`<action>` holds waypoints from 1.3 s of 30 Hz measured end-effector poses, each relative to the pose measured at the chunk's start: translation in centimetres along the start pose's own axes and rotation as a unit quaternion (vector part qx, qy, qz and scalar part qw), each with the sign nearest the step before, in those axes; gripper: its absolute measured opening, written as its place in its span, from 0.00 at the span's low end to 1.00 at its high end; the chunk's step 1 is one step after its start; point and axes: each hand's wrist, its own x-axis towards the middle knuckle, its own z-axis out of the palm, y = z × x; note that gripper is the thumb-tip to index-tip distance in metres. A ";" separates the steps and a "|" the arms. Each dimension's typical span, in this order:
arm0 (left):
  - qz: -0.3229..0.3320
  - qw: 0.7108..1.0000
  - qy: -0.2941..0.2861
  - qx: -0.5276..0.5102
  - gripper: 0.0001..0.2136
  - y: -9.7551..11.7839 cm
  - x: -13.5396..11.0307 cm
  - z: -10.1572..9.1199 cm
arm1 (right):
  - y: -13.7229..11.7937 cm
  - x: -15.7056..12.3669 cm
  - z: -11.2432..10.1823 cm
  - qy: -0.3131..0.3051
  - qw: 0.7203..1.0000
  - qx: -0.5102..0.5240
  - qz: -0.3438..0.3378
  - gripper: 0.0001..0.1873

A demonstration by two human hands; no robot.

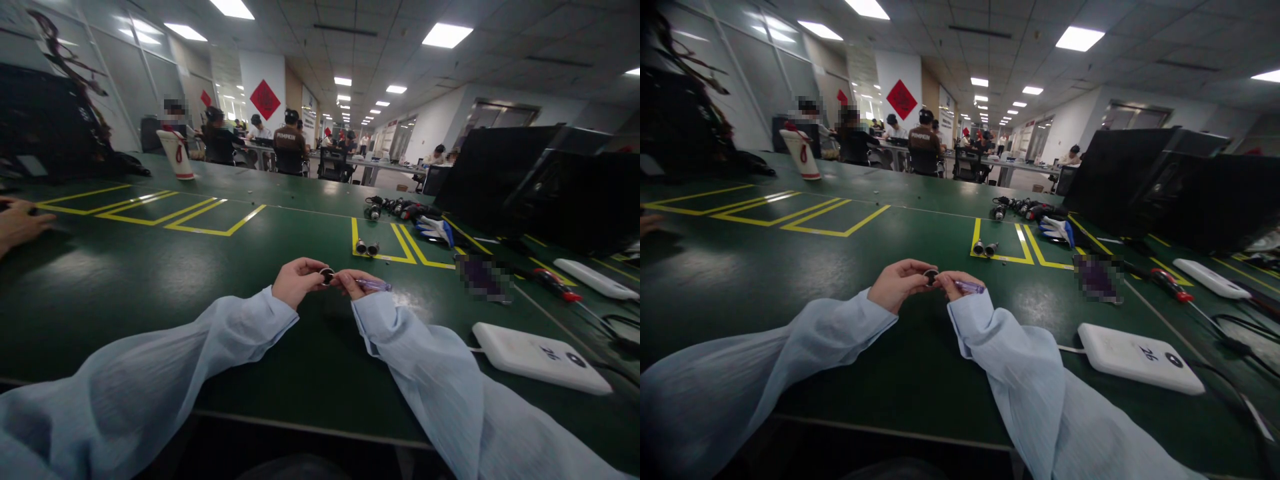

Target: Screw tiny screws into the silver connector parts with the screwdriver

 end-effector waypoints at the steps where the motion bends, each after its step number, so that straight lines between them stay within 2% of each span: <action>1: 0.000 1.000 -0.003 0.002 0.10 0.0 0.0 0.0 | 0.0 0.0 -0.1 -0.004 1.000 -0.018 -0.019 0.13; 7: 0.015 0.999 -0.013 0.032 0.09 0.3 -0.3 0.2 | -0.3 0.1 -0.3 -0.015 0.985 -0.082 -0.154 0.08; 10: 0.018 0.999 -0.010 0.042 0.08 0.4 -0.4 0.2 | -0.5 0.0 -0.3 -0.024 0.978 -0.084 -0.188 0.07; 12: 0.016 0.999 -0.009 0.043 0.09 0.3 -0.4 0.2 | -0.4 -0.1 -0.3 -0.032 0.982 -0.081 -0.166 0.07; 17: 0.037 0.998 -0.001 0.053 0.09 0.0 -0.2 0.1 | 0.1 -0.2 -0.1 -0.029 0.999 -0.020 -0.013 0.13; 20: 0.039 0.998 -0.001 0.054 0.09 -0.1 -0.1 0.0 | 0.3 -0.2 0.0 -0.021 0.999 0.023 0.035 0.15; 23: 0.032 0.998 -0.004 0.049 0.09 0.0 -0.1 0.1 | 0.4 -0.2 0.1 -0.020 0.999 0.028 0.039 0.15; 26: 0.027 0.999 0.000 0.043 0.10 0.0 -0.1 0.1 | 0.4 -0.2 -0.1 -0.018 1.000 0.000 0.009 0.14; 34: 0.020 1.000 -0.003 0.011 0.11 0.1 -0.4 0.2 | -0.5 -0.2 -0.4 -0.022 0.983 -0.110 -0.144 0.09; 36: 0.012 1.000 -0.004 0.004 0.11 0.2 -0.5 0.3 | -0.5 -0.2 -0.3 -0.026 0.988 -0.094 -0.118 0.09; 39: 0.008 1.000 0.004 0.005 0.12 0.1 -0.5 0.2 | -0.1 0.0 -0.3 -0.042 0.999 -0.002 0.017 0.14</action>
